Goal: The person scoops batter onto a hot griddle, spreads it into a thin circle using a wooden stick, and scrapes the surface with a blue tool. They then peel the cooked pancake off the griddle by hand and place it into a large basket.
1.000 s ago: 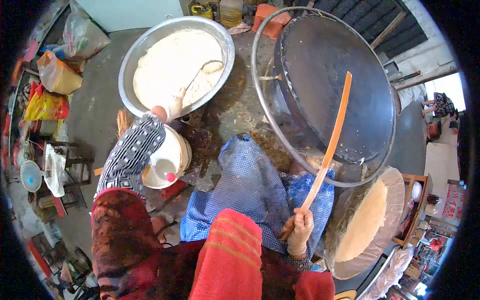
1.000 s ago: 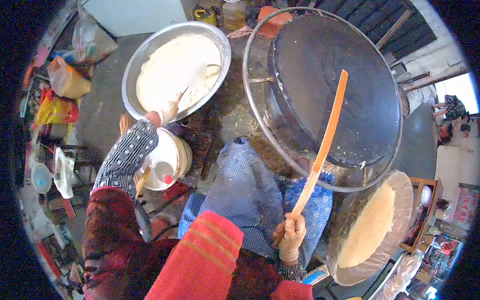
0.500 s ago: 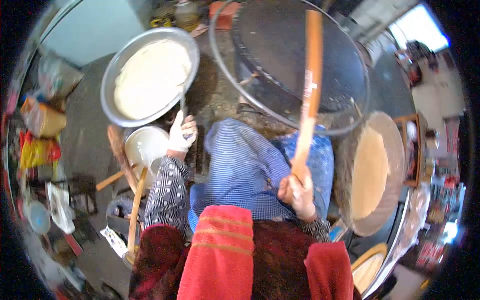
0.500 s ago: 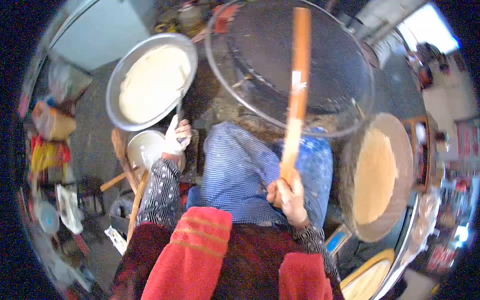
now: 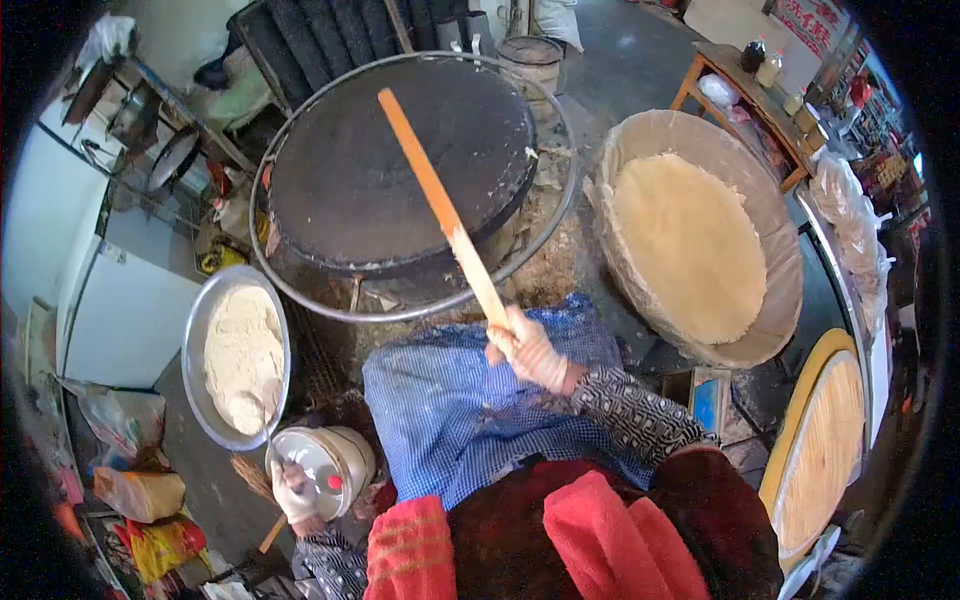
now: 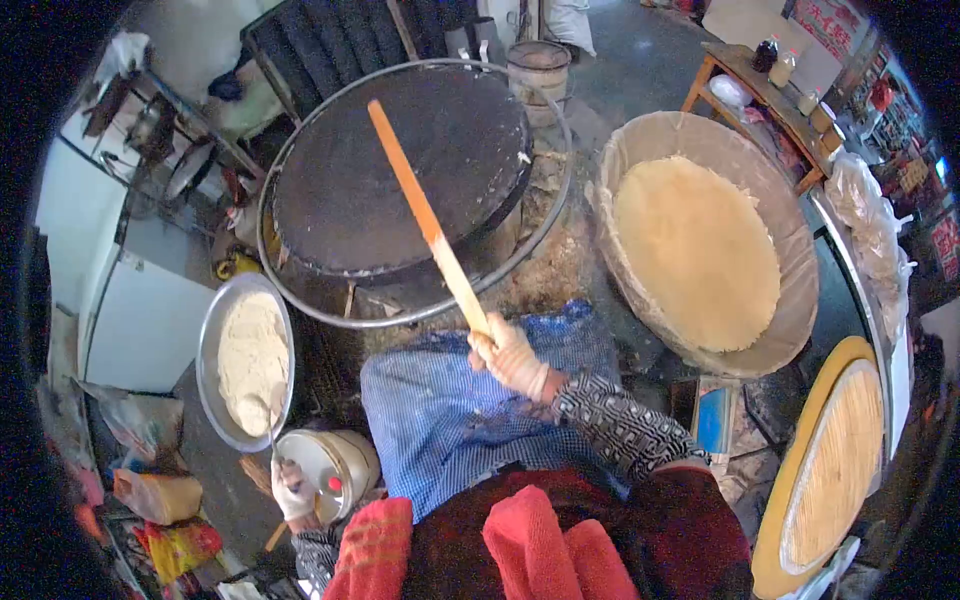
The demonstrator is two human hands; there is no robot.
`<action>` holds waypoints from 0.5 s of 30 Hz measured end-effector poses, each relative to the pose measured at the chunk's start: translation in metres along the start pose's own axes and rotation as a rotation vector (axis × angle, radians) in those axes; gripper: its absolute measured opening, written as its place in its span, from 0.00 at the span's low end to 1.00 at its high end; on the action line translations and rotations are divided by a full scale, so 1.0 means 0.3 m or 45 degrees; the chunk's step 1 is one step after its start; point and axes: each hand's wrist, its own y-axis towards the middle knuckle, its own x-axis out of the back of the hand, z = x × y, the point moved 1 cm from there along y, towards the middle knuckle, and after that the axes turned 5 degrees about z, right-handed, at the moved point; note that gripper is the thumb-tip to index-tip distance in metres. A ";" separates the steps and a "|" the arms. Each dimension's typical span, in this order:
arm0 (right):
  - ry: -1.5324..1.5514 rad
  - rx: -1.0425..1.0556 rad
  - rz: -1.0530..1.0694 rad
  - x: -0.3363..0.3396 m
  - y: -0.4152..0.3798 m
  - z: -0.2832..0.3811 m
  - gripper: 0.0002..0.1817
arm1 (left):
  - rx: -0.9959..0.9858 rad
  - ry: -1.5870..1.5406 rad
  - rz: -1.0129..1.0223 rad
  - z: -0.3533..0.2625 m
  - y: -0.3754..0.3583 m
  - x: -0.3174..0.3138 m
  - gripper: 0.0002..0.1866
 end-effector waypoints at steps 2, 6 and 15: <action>-0.441 0.285 -0.178 0.101 0.147 0.027 0.08 | 0.076 -0.206 -0.218 -0.110 -0.010 -0.029 0.09; -0.433 0.194 -0.312 0.238 0.442 -0.064 0.13 | 0.415 -1.860 -0.772 -0.110 0.011 0.013 0.12; -0.829 0.191 -0.522 0.145 0.432 -0.104 0.15 | 0.450 -2.496 0.006 -0.340 0.203 -0.069 0.20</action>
